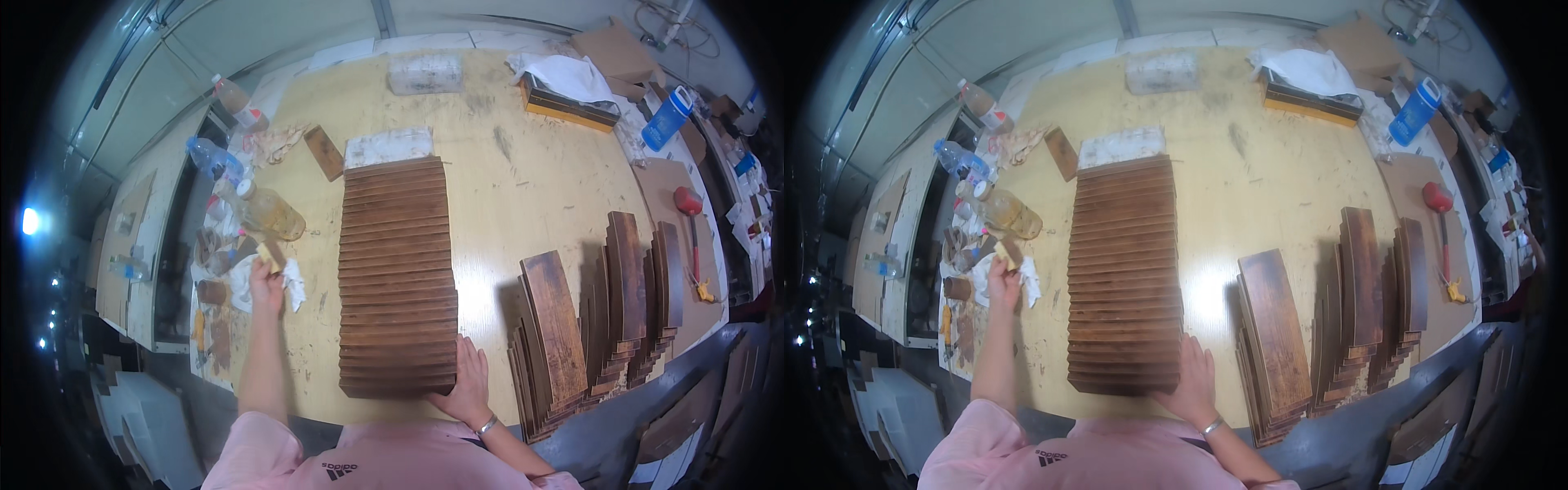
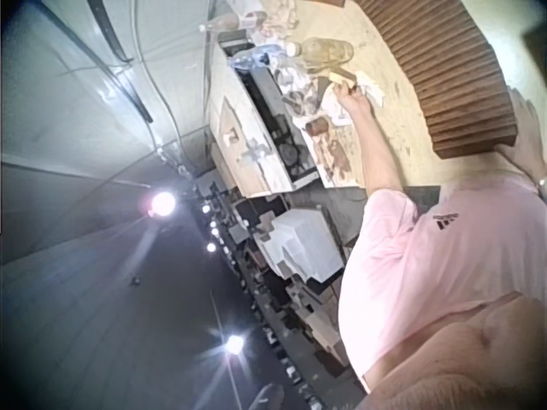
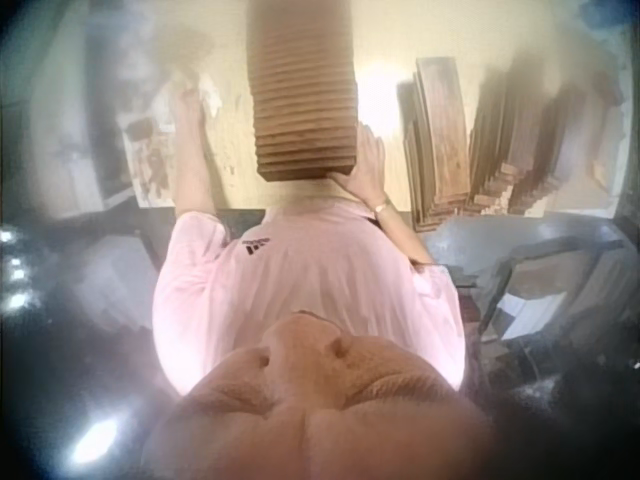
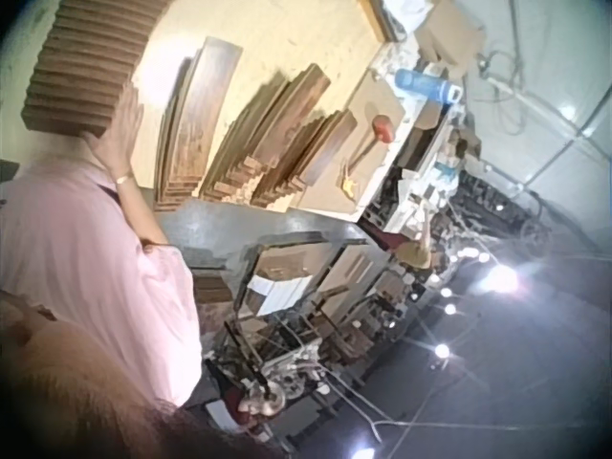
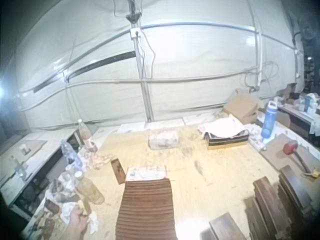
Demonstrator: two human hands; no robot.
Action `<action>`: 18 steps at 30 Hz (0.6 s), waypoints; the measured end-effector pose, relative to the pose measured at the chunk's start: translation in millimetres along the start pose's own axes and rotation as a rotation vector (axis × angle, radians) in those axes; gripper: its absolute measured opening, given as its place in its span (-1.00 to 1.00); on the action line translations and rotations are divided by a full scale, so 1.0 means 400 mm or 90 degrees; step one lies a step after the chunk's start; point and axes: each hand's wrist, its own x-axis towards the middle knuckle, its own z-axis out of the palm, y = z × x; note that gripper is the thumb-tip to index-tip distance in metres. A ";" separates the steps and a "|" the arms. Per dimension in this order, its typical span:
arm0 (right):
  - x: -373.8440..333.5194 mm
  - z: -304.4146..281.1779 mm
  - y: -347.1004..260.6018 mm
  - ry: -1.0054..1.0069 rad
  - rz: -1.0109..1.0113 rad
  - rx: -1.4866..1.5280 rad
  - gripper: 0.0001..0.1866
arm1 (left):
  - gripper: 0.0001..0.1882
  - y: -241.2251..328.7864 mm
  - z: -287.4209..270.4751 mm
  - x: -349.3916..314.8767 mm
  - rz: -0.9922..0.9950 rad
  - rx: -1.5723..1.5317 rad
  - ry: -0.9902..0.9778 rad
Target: The person sands the surfaces and edges of several wooden slats by hand using a sanding block, wipes them with a white cloth, and then organizes the slats into a single long stack on a workbench.
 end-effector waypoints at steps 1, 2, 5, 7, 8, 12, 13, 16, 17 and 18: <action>0.002 -0.001 0.000 0.003 0.002 0.001 0.42 | -0.55 0.036 0.004 -0.021 -0.002 0.014 -0.005; 0.005 -0.002 0.000 0.002 0.003 -0.002 0.42 | -0.53 0.056 0.035 -0.055 0.018 0.062 -0.023; 0.004 0.002 0.003 0.003 0.005 -0.008 0.41 | -0.45 0.047 0.290 -0.216 0.066 0.267 -0.065; 0.001 0.005 0.007 0.009 -0.006 0.003 0.41 | -0.57 0.014 0.439 -0.320 0.156 0.532 -0.158; -0.001 0.002 0.003 -0.007 -0.005 0.005 0.40 | -0.59 -0.020 0.472 -0.346 0.283 0.617 -0.213; 0.002 -0.002 0.007 -0.023 0.007 -0.005 0.38 | -0.61 -0.039 0.558 -0.412 0.581 0.853 -0.403; 0.001 -0.002 0.009 -0.021 0.009 -0.009 0.38 | -0.62 -0.026 0.531 -0.410 0.615 0.900 -0.409; 0.002 -0.008 0.000 -0.021 0.009 0.002 0.37 | -0.62 0.028 0.364 -0.363 0.559 0.907 -0.262; 0.002 -0.008 -0.002 -0.015 0.008 -0.003 0.37 | -0.61 0.052 0.304 -0.346 0.555 0.955 -0.208; 0.001 -0.009 -0.007 -0.011 0.007 -0.007 0.37 | -0.61 0.069 0.258 -0.336 0.519 0.978 -0.133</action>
